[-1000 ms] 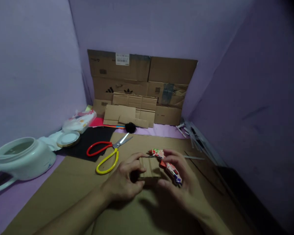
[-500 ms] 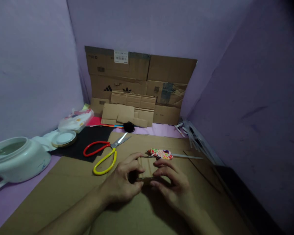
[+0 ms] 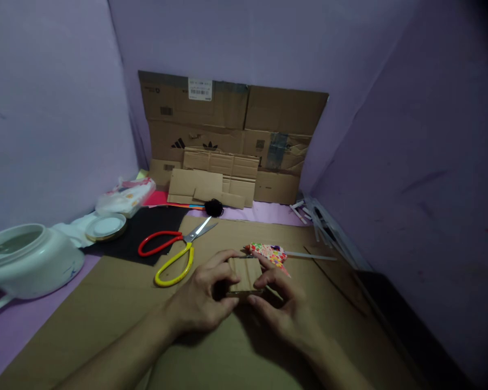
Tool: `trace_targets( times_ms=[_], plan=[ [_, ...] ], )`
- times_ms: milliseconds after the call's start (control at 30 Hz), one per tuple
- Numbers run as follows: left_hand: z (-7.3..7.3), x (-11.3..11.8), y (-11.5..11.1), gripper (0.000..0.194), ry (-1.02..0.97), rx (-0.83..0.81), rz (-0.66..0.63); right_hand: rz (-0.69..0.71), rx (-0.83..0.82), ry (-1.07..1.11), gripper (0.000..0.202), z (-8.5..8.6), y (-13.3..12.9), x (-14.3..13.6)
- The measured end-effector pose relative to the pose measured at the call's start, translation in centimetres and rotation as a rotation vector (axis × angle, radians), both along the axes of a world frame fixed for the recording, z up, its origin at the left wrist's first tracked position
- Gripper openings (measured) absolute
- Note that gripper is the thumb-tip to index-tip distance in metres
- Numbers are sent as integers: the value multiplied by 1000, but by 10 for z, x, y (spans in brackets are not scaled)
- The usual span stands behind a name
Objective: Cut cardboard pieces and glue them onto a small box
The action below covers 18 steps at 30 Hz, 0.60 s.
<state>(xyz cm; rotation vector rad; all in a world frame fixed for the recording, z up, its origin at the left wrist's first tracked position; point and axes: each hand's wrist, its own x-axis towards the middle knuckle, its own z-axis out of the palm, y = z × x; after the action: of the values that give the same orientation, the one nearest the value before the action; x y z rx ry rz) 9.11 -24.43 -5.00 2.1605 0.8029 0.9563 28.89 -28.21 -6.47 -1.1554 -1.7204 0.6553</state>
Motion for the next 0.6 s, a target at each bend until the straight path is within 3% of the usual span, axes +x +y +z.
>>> trace_targets(
  times_ms=[100, 200, 333, 433, 533, 600],
  plan=[
    [0, -3, 1, 38, 40, 7, -47, 19, -28, -58, 18, -5, 0, 2],
    [-1, -4, 1, 36, -10, -44, -59, 39, -22, -68, 21, -8, -1, 3],
    [-5, -2, -2, 37, -196, -299, -44, 118, -41, 72, 25, -3, -5, 2],
    [-3, -1, -4, 42, -428, -510, -106, 232, -94, 182, 44, 5, -9, 0],
    [-1, 0, -4, 43, -544, -617, -154, 289, -128, 216, 61, 10, -12, -2],
    [-1, 0, -3, 43, -544, -655, -146, 307, -176, 265, 58, 11, -13, -4]
  ],
)
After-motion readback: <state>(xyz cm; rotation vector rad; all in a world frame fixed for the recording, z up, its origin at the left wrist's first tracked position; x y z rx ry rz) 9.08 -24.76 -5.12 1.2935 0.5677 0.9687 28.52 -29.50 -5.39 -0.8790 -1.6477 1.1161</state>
